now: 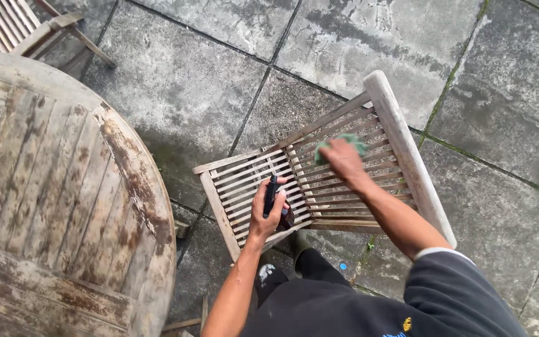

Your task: Spray a wooden chair with cleaner and wipe it down with a cloth.

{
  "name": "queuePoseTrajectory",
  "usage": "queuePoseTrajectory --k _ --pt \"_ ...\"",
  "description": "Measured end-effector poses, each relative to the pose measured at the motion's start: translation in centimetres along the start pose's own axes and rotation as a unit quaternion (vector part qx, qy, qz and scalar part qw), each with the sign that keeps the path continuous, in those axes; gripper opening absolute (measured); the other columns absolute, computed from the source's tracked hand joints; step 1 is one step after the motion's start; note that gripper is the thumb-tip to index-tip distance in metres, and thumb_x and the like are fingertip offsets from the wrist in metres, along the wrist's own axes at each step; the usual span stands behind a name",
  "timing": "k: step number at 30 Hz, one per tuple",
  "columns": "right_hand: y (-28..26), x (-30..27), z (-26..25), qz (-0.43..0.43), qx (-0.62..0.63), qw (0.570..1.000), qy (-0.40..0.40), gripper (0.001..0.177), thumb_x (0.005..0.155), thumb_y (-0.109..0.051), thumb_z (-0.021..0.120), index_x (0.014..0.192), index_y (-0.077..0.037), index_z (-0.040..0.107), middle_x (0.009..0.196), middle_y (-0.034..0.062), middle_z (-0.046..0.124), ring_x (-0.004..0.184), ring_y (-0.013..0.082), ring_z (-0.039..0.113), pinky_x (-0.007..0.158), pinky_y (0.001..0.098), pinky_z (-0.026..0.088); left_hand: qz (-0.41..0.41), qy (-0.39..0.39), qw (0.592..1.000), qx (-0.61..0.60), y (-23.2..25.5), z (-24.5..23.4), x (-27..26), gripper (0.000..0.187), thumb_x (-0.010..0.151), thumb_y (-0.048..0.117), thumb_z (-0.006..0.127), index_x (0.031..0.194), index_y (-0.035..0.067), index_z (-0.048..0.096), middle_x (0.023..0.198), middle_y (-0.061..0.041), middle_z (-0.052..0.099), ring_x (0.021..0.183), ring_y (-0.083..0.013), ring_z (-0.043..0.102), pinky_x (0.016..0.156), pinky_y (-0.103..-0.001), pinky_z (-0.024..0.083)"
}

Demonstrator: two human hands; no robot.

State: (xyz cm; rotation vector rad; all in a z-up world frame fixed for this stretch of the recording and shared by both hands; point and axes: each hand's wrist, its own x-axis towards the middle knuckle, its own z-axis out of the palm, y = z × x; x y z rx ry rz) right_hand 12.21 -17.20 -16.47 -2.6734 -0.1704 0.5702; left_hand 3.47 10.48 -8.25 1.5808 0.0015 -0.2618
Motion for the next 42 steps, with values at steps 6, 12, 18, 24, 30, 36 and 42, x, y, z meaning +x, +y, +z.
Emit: queuePoseTrajectory --k 6,12,18,24,30,36,42 --pt "2.9 1.7 -2.4 -0.062 -0.115 0.901 0.413 0.024 0.104 -0.022 0.077 0.127 -0.019 0.073 0.148 0.0168 0.060 0.136 0.0348 0.051 0.112 0.0522 0.039 -0.018 0.001 1.000 -0.023 -1.2 -1.3 0.6 0.026 0.100 0.014 0.062 0.124 0.006 0.062 0.086 -0.003 0.068 0.067 -0.0099 0.068 0.062 -0.028 0.057" --pt "1.9 10.4 11.7 -0.031 -0.250 0.898 0.359 0.028 0.095 -0.020 0.078 0.122 -0.027 0.072 0.160 0.0091 0.051 0.156 0.0336 0.030 0.129 0.0540 0.010 0.003 0.000 0.999 -0.033 -3.9 -3.5 1.1 0.027 0.099 0.014 0.061 0.124 0.006 0.060 0.099 -0.003 0.072 0.068 -0.0098 0.068 0.064 -0.028 0.057" --pt "0.7 12.9 24.3 -0.112 -0.228 0.945 0.207 0.022 0.099 -0.024 0.057 0.112 -0.016 0.073 0.153 0.0076 0.055 0.154 0.0277 0.035 0.128 0.0500 0.021 -0.019 0.004 1.000 -0.021 -7.4 -5.4 0.1 0.026 0.102 0.015 0.063 0.126 0.006 0.062 0.080 -0.003 0.065 0.068 -0.0093 0.066 0.065 -0.027 0.056" --pt "-1.9 11.9 20.1 -0.018 -0.180 0.982 -0.052 0.026 0.103 -0.024 0.048 0.111 -0.020 0.073 0.128 0.0086 0.069 0.128 0.0264 0.060 0.107 0.0505 0.045 -0.017 -0.027 0.999 -0.024 -7.3 -5.2 -0.2 0.027 0.099 0.015 0.063 0.125 0.007 0.062 0.084 -0.002 0.067 0.066 -0.0083 0.066 0.061 -0.026 0.055" --pt "-4.1 -2.1 4.8 0.061 0.072 0.941 0.324 0.052 0.076 0.008 0.066 0.122 -0.017 0.071 0.126 0.0105 0.073 0.114 0.0292 0.068 0.098 0.0424 0.056 -0.016 -0.056 0.997 -0.049 -7.5 -4.5 0.1 0.026 0.100 0.014 0.062 0.125 0.006 0.063 0.084 -0.002 0.066 0.066 -0.0082 0.065 0.061 -0.026 0.054" --pt "-2.1 -4.0 -0.8 0.082 -0.130 0.808 0.568 0.048 0.101 -0.009 0.087 0.142 -0.020 0.065 0.165 0.0194 0.040 0.154 0.0404 0.031 0.121 0.0591 0.033 0.011 -0.077 0.996 -0.045 -7.1 -4.4 -0.3 0.030 0.100 0.012 0.061 0.130 0.006 0.062 0.079 -0.003 0.064 0.067 -0.0080 0.064 0.063 -0.026 0.054" --pt "2.7 4.9 13.3 0.067 -0.244 0.887 0.387 0.045 0.096 0.000 0.069 0.132 -0.026 0.073 0.168 0.0118 0.040 0.155 0.0337 0.031 0.119 0.0551 0.030 -0.016 -0.068 0.997 -0.038 -7.8 -3.7 -0.7 0.026 0.101 0.011 0.061 0.126 0.004 0.060 0.087 -0.004 0.068 0.069 -0.0090 0.066 0.063 -0.027 0.055"
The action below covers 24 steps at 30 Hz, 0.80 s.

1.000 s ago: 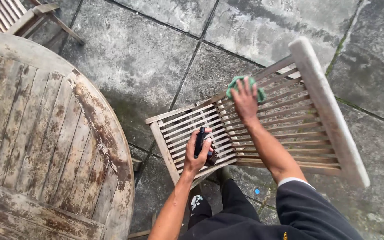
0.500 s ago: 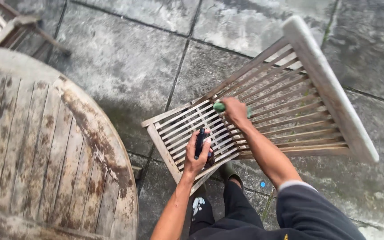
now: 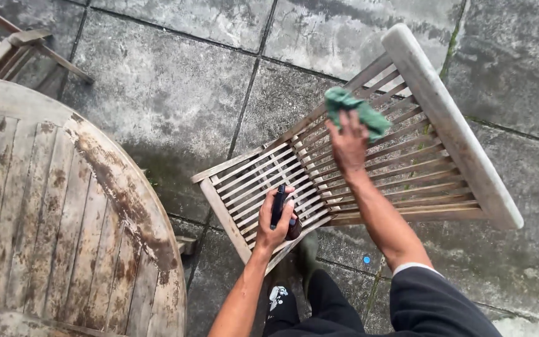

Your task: Spray a wooden chair with cleaner and wipe it down with a cloth.

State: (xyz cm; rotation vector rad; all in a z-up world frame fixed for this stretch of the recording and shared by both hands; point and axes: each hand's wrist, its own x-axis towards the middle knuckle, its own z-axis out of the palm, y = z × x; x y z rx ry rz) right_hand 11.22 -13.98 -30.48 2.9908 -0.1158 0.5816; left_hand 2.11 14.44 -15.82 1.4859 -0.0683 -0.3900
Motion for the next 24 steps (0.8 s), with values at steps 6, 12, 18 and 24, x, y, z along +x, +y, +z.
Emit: queuePoseTrajectory --k 6,12,18,24 --pt "-6.7 -6.0 7.7 -0.186 -0.013 0.971 -0.150 0.038 0.090 -0.006 0.065 0.126 -0.019 0.069 0.151 0.0106 0.053 0.140 0.0277 0.046 0.112 0.0428 0.045 0.003 0.001 1.000 0.006 -2.1 0.5 0.5 0.029 0.101 0.014 0.062 0.128 0.005 0.060 0.091 -0.006 0.068 0.068 -0.0098 0.068 0.063 -0.027 0.058" --pt "-8.1 -8.4 12.0 -0.268 0.063 0.941 -0.195 0.036 0.083 -0.021 0.050 0.112 -0.016 0.071 0.136 0.0129 0.062 0.128 0.0300 0.052 0.094 0.0429 0.047 0.011 0.011 1.000 -0.002 -2.4 0.8 -0.6 0.027 0.100 0.013 0.061 0.125 0.005 0.059 0.107 -0.003 0.068 0.070 -0.0080 0.066 0.064 -0.026 0.058" --pt "-4.4 -6.5 -0.6 -0.173 0.129 0.915 -0.340 0.021 0.092 -0.019 0.057 0.103 -0.016 0.074 0.104 0.0136 0.067 0.097 0.0294 0.062 0.081 0.0474 0.051 -0.018 -0.009 1.000 0.005 -1.0 1.6 -1.7 0.025 0.099 0.012 0.062 0.122 0.005 0.061 0.090 -0.003 0.066 0.066 -0.0085 0.066 0.059 -0.026 0.057" --pt "3.5 -3.5 -19.3 0.024 0.292 0.956 -0.021 0.050 0.074 -0.006 0.082 0.121 -0.021 0.069 0.126 0.0103 0.069 0.113 0.0317 0.061 0.093 0.0452 0.054 -0.011 -0.024 1.000 0.015 0.5 2.6 -3.3 0.026 0.098 0.011 0.062 0.123 0.006 0.063 0.085 -0.004 0.065 0.066 -0.0090 0.066 0.060 -0.026 0.056"
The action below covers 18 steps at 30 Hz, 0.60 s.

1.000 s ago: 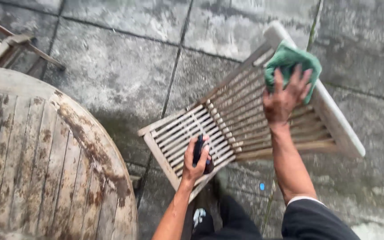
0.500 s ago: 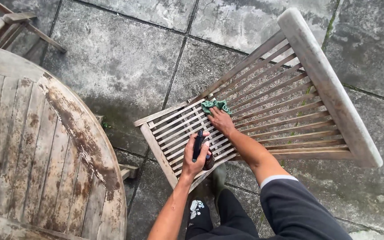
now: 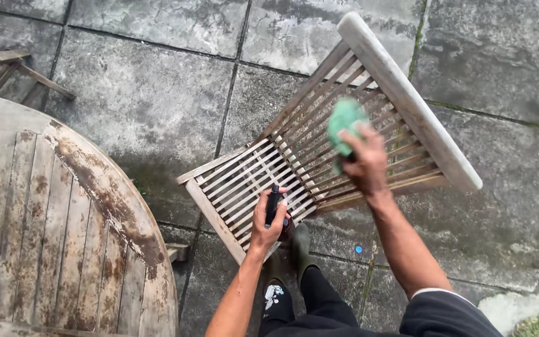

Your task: Spray a wooden chair with cleaner and wipe it down with a cloth.

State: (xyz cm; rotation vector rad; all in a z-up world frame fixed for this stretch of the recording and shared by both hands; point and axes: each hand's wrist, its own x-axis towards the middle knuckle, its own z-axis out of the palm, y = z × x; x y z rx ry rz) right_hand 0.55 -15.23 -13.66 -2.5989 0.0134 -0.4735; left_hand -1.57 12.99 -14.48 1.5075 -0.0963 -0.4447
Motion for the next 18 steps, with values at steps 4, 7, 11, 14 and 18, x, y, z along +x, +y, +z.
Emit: queuePoseTrajectory --k 4,7,11,14,18 --pt "4.0 2.8 -1.1 -0.020 -0.182 0.968 0.174 0.046 0.093 -0.012 0.077 0.137 -0.018 0.067 0.154 0.0242 0.044 0.138 0.0448 0.039 0.114 0.0548 0.034 -0.003 -0.009 1.000 0.001 1.0 0.9 -0.2 0.026 0.098 0.012 0.062 0.124 0.006 0.063 0.078 -0.002 0.064 0.065 -0.0091 0.066 0.060 -0.026 0.055" --pt "8.3 2.3 4.9 -0.031 -0.301 0.942 0.144 0.045 0.099 -0.007 0.069 0.141 -0.022 0.068 0.161 0.0219 0.041 0.149 0.0424 0.029 0.122 0.0542 0.021 -0.007 -0.013 1.000 -0.001 1.6 1.1 -0.3 0.026 0.097 0.011 0.062 0.123 0.007 0.062 0.081 0.000 0.066 0.065 -0.0086 0.067 0.059 -0.025 0.055" --pt "8.6 -0.2 11.9 -0.005 -0.186 0.981 -0.063 0.052 0.096 0.009 0.053 0.142 -0.013 0.064 0.165 0.0177 0.038 0.158 0.0333 0.021 0.130 0.0487 0.012 0.010 -0.017 1.000 0.005 -0.9 0.9 -0.1 0.027 0.099 0.011 0.062 0.126 0.007 0.062 0.077 -0.001 0.062 0.066 -0.0085 0.064 0.061 -0.025 0.053" --pt "9.2 -4.1 20.9 -0.078 -0.291 0.948 -0.102 0.050 0.101 0.002 0.046 0.143 -0.019 0.063 0.168 0.0093 0.040 0.160 0.0275 0.025 0.131 0.0389 0.022 0.018 -0.011 1.000 -0.008 -2.4 0.7 -0.1 0.026 0.100 0.010 0.061 0.125 0.006 0.061 0.079 -0.001 0.064 0.067 -0.0087 0.065 0.063 -0.026 0.055" --pt "8.9 -9.2 27.5 -0.119 -0.111 0.978 -0.129 0.043 0.102 -0.018 0.043 0.140 -0.010 0.064 0.156 0.0159 0.046 0.145 0.0319 0.039 0.117 0.0438 0.038 -0.003 -0.014 1.000 -0.015 -2.2 0.6 0.0 0.028 0.099 0.008 0.060 0.127 0.006 0.060 0.082 0.000 0.065 0.069 -0.0078 0.066 0.064 -0.026 0.056"
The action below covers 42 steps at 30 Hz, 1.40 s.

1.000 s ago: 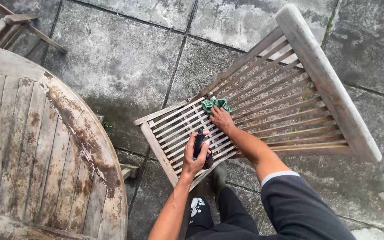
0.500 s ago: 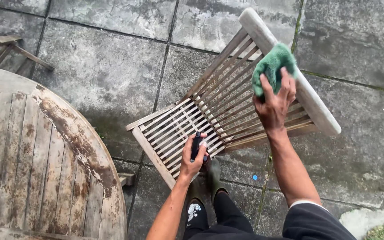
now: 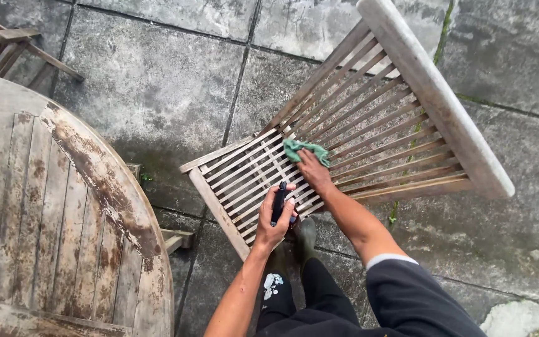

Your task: Spray a wooden chair with cleaner and wipe it down with a cloth.

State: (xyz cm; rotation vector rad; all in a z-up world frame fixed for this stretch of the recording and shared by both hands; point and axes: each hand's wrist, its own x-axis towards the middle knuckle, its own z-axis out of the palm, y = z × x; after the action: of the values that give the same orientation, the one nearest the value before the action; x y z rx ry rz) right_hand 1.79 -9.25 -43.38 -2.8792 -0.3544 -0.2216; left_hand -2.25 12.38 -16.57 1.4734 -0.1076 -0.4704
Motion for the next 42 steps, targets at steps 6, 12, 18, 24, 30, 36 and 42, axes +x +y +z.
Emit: queuePoseTrajectory --k 6,12,18,24,30,36,42 --pt "-0.9 0.5 2.6 0.121 0.147 0.959 -0.210 0.032 0.095 -0.016 0.055 0.120 -0.018 0.076 0.134 0.0120 0.067 0.131 0.0311 0.059 0.109 0.0391 0.048 -0.013 0.017 0.999 0.032 -0.7 -0.5 -0.8 0.028 0.098 0.006 0.061 0.127 0.005 0.062 0.084 -0.002 0.068 0.067 -0.0074 0.065 0.060 -0.025 0.054" --pt "-1.5 -1.1 -19.5 0.424 0.467 0.774 -0.059 0.043 0.093 -0.005 0.061 0.130 -0.025 0.071 0.127 0.0130 0.072 0.096 0.0269 0.071 0.072 0.0356 0.061 0.002 -0.005 0.999 0.048 -0.9 0.2 -1.2 0.030 0.097 0.005 0.061 0.127 0.007 0.062 0.076 -0.002 0.063 0.064 -0.0075 0.065 0.059 -0.024 0.054" --pt "0.6 -3.5 -32.7 0.146 0.140 0.918 0.341 0.035 0.101 -0.010 0.069 0.136 -0.014 0.063 0.148 0.0224 0.052 0.136 0.0381 0.055 0.116 0.0506 0.052 -0.007 -0.034 0.999 0.020 0.0 2.1 -1.7 0.029 0.098 0.007 0.061 0.127 0.006 0.061 0.081 -0.001 0.065 0.068 -0.0080 0.066 0.062 -0.024 0.055" --pt "5.4 -3.3 -20.2 0.181 -0.146 0.955 0.184 0.040 0.096 -0.010 0.073 0.135 -0.019 0.069 0.164 0.0180 0.042 0.154 0.0418 0.028 0.126 0.0562 0.022 -0.011 -0.029 0.999 0.024 -0.3 2.6 -2.1 0.029 0.099 0.009 0.062 0.127 0.008 0.061 0.078 0.000 0.062 0.068 -0.0077 0.065 0.063 -0.024 0.055" --pt "1.4 -5.0 -8.3 0.102 -0.186 0.976 0.049 0.041 0.100 0.001 0.057 0.131 -0.021 0.070 0.162 0.0069 0.044 0.154 0.0262 0.031 0.127 0.0421 0.029 -0.030 -0.023 0.998 0.051 -0.5 2.5 -2.5 0.028 0.099 0.010 0.062 0.127 0.008 0.062 0.085 -0.001 0.066 0.066 -0.0069 0.065 0.061 -0.024 0.055" --pt "-2.1 -6.6 -0.3 0.074 0.022 0.985 -0.153 0.023 0.092 -0.012 0.060 0.111 -0.010 0.072 0.143 0.0060 0.060 0.145 0.0257 0.047 0.110 0.0335 0.048 -0.017 -0.013 0.999 0.027 -1.4 1.9 -2.6 0.030 0.098 0.008 0.062 0.127 0.005 0.060 0.097 -0.002 0.068 0.069 -0.0068 0.065 0.063 -0.024 0.056" --pt "-1.7 -3.4 -8.2 0.232 0.198 0.922 -0.239 0.042 0.089 -0.002 0.058 0.120 -0.023 0.077 0.122 0.0097 0.073 0.120 0.0291 0.067 0.104 0.0425 0.052 -0.011 -0.017 0.999 0.049 -1.9 2.2 -2.9 0.032 0.097 0.007 0.063 0.129 0.006 0.060 0.087 -0.003 0.067 0.068 -0.0077 0.065 0.062 -0.024 0.055"
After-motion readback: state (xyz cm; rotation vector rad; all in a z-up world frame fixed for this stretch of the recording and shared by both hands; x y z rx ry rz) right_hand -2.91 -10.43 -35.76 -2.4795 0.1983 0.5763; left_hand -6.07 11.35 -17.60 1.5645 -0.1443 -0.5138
